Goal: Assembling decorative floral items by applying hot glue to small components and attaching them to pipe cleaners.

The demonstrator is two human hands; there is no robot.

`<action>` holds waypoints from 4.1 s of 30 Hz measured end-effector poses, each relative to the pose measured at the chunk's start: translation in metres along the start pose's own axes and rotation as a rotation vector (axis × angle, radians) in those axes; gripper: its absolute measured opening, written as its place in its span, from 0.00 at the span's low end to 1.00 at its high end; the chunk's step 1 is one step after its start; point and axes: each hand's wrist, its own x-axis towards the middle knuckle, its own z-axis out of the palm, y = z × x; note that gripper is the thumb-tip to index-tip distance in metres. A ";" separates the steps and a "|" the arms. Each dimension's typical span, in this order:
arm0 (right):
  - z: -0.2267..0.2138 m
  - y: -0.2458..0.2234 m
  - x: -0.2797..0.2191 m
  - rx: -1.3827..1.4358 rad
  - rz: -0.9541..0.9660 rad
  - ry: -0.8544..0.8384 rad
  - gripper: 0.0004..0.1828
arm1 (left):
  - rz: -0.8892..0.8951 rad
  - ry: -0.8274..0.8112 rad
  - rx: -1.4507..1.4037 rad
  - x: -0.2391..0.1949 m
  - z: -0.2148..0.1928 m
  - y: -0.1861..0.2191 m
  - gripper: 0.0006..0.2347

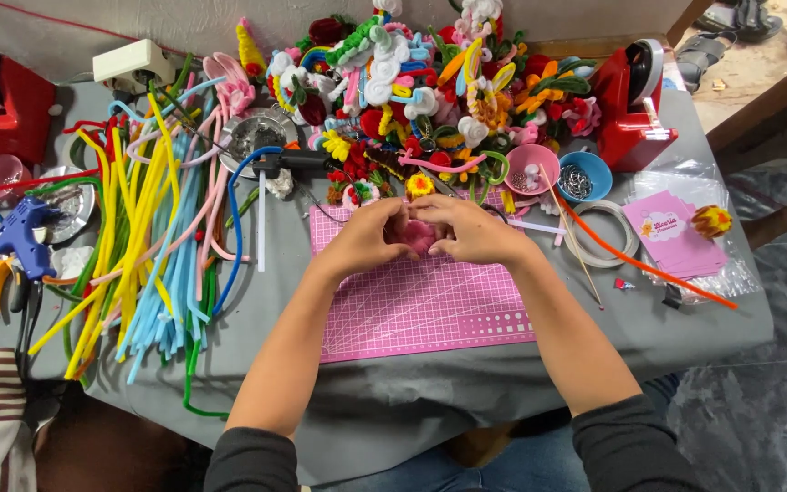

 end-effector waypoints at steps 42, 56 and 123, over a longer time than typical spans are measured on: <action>0.081 0.008 0.176 -0.589 -0.291 0.291 0.29 | -0.498 0.961 0.611 -0.028 -0.064 -0.094 0.08; 0.082 0.024 0.188 -0.404 -0.234 0.391 0.16 | -0.030 1.082 -0.228 -0.037 -0.081 -0.041 0.05; 0.000 0.039 0.021 0.132 -0.162 0.487 0.13 | 0.057 0.304 0.153 0.008 0.002 0.012 0.21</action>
